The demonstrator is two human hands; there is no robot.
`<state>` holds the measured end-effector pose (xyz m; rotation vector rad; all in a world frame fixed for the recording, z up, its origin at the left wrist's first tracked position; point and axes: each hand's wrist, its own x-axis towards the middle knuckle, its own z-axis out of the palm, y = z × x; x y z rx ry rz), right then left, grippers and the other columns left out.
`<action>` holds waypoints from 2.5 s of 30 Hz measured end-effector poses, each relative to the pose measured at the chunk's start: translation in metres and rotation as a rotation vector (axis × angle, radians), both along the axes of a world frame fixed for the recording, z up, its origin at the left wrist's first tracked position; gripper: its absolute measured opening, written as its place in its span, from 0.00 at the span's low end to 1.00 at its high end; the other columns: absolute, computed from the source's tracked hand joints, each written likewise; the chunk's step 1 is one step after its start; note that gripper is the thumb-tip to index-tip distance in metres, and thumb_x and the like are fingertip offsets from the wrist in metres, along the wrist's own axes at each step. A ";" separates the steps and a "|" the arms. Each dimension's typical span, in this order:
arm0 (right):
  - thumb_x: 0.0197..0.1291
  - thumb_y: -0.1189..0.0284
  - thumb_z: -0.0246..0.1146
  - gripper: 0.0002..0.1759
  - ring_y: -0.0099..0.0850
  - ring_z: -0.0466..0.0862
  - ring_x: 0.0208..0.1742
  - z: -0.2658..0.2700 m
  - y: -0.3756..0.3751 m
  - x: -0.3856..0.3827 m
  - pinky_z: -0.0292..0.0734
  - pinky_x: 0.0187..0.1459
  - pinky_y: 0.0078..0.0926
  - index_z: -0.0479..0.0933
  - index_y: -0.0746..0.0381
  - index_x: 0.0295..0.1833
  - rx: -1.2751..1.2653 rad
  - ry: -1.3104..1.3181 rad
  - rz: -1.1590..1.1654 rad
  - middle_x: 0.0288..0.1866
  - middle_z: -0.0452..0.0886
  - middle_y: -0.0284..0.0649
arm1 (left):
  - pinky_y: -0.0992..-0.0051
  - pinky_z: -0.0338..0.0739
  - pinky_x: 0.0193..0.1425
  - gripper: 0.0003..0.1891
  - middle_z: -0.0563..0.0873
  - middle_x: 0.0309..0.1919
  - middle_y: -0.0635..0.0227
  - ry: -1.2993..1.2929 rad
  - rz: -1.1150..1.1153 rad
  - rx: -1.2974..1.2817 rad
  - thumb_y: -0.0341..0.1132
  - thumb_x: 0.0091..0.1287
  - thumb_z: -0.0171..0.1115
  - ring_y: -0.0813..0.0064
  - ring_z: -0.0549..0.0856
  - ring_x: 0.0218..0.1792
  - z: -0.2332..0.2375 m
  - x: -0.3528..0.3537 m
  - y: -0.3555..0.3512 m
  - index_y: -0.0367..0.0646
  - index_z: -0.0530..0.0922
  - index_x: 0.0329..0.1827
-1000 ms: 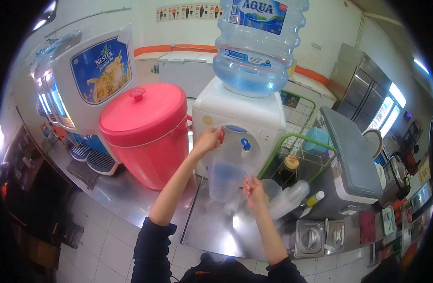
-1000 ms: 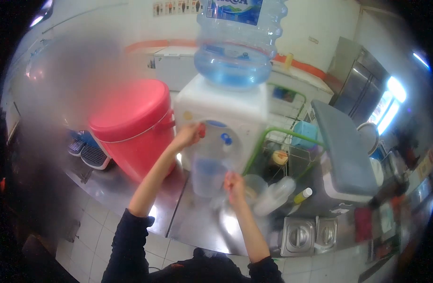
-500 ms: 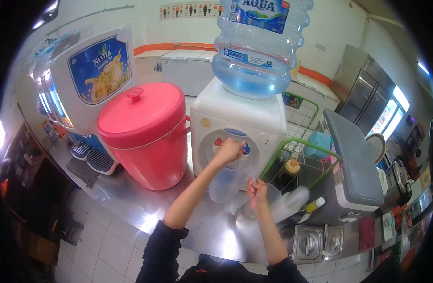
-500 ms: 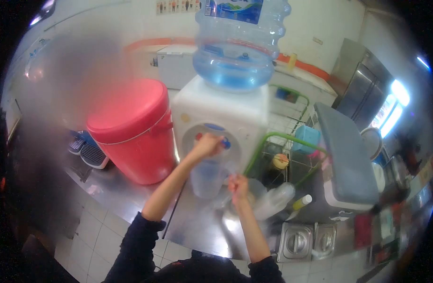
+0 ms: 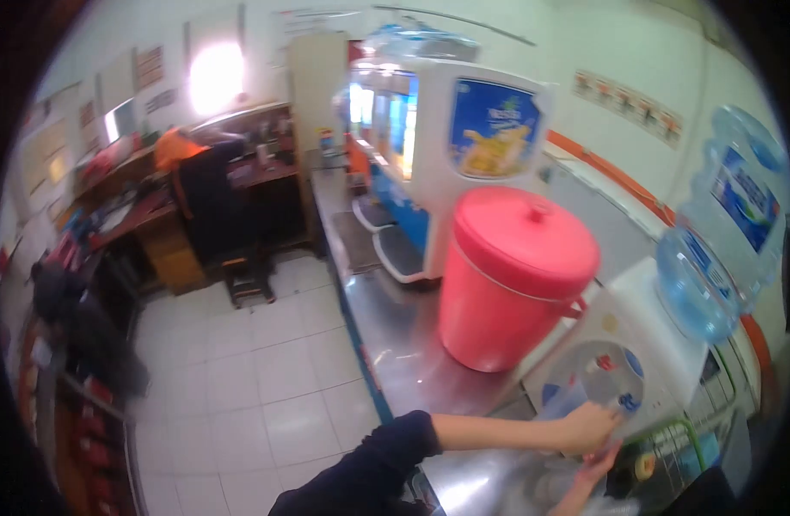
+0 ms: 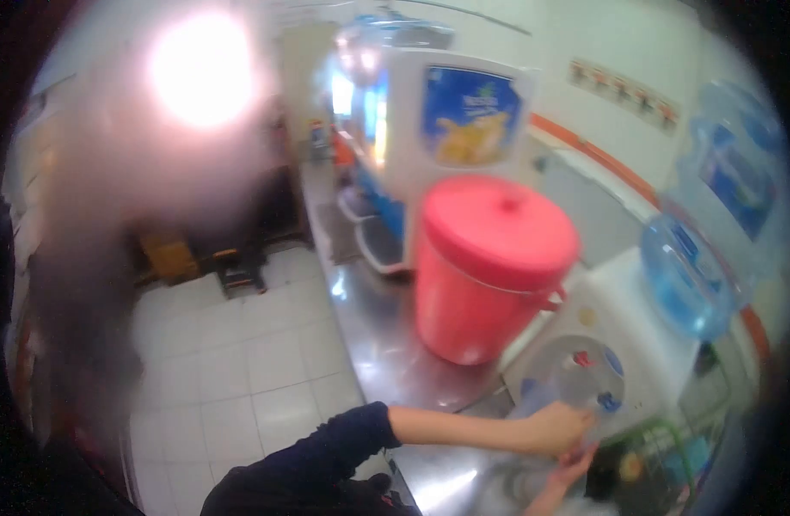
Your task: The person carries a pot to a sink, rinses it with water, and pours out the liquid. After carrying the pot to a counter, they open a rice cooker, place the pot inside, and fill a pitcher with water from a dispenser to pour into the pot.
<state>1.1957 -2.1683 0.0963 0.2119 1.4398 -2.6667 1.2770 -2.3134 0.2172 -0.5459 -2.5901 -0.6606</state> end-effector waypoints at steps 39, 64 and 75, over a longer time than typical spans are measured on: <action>0.51 0.58 0.58 0.21 0.15 0.56 0.06 0.012 0.011 -0.022 0.45 0.07 0.13 0.58 0.54 0.14 0.216 0.127 0.102 0.09 0.60 0.27 | 0.63 0.60 0.59 0.29 0.61 0.59 0.56 -1.513 0.451 1.457 0.51 0.63 0.41 0.58 0.70 0.52 -0.253 0.350 -0.054 0.44 0.54 0.63; 0.52 0.58 0.55 0.20 0.16 0.55 0.05 0.008 0.000 -0.026 0.44 0.08 0.13 0.59 0.54 0.15 0.193 0.033 0.082 0.06 0.57 0.26 | 0.65 0.63 0.56 0.25 0.65 0.55 0.57 -1.851 0.342 1.515 0.49 0.63 0.41 0.61 0.72 0.48 -0.235 0.306 -0.029 0.43 0.57 0.59; 0.48 0.64 0.61 0.09 0.12 0.63 0.14 0.006 0.005 -0.025 0.53 0.12 0.10 0.68 0.51 0.24 0.141 0.021 0.068 0.17 0.64 0.21 | 0.66 0.65 0.54 0.24 0.67 0.53 0.58 -1.812 0.329 1.617 0.48 0.63 0.41 0.62 0.73 0.47 -0.236 0.309 -0.023 0.43 0.59 0.57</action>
